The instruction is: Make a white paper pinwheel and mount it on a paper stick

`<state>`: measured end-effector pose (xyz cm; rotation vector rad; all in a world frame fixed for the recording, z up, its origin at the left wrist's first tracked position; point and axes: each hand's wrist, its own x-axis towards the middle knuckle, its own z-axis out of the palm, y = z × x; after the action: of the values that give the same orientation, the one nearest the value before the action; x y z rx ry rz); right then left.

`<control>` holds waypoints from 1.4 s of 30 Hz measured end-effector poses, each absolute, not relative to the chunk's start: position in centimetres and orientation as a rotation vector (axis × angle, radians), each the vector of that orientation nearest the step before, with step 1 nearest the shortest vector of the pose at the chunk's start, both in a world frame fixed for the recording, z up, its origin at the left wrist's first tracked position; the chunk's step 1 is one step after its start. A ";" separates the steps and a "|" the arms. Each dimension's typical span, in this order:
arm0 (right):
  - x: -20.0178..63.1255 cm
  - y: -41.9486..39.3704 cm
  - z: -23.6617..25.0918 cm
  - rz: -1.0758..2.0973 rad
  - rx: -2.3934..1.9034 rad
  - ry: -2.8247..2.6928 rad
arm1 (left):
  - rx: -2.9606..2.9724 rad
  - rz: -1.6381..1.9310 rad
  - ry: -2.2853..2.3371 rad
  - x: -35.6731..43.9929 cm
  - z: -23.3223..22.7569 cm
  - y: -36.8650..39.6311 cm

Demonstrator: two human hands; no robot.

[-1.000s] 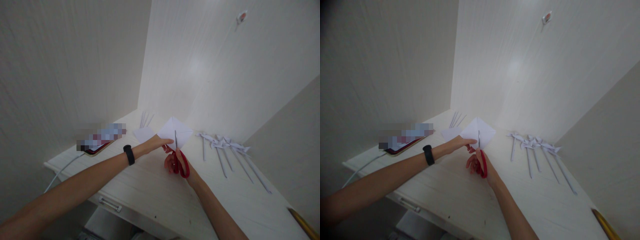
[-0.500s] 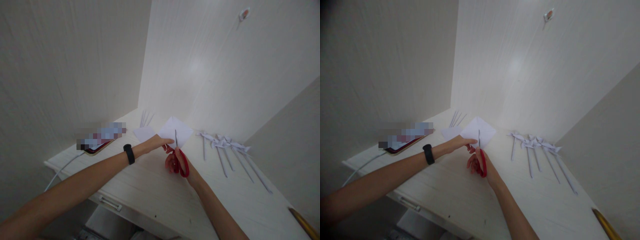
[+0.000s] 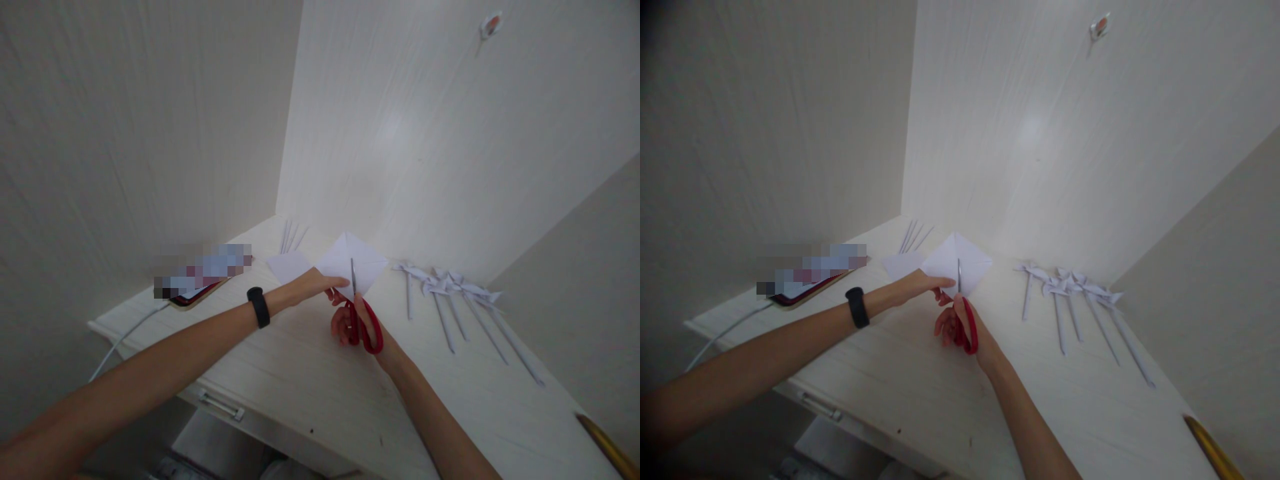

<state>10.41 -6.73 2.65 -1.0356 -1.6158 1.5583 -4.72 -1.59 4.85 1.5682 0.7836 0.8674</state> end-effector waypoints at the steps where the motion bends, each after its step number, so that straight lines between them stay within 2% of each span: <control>1: 10.4 -6.7 2.7 1.559 -1.040 -1.621 | 1.572 0.866 0.775 -4.7 4.8 -1.6; 13: 10.1 -7.3 3.2 1.401 -1.126 -1.704 | 1.552 0.863 0.791 -4.7 4.6 -1.4; 24: 10.4 -6.4 2.1 1.545 -1.041 -1.602 | 1.567 0.857 0.757 -4.7 4.8 -1.6; 36: 10.1 -7.0 2.8 1.448 -1.089 -1.652 | 1.553 0.847 0.791 -4.7 4.4 -1.3; 42: 10.2 -6.4 2.2 1.539 -1.045 -1.579 | 1.571 0.854 0.768 -4.7 4.2 -1.1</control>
<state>10.16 -6.44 2.19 -1.0455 -1.5790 1.5388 -4.74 -1.10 4.18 1.5706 0.7682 0.8535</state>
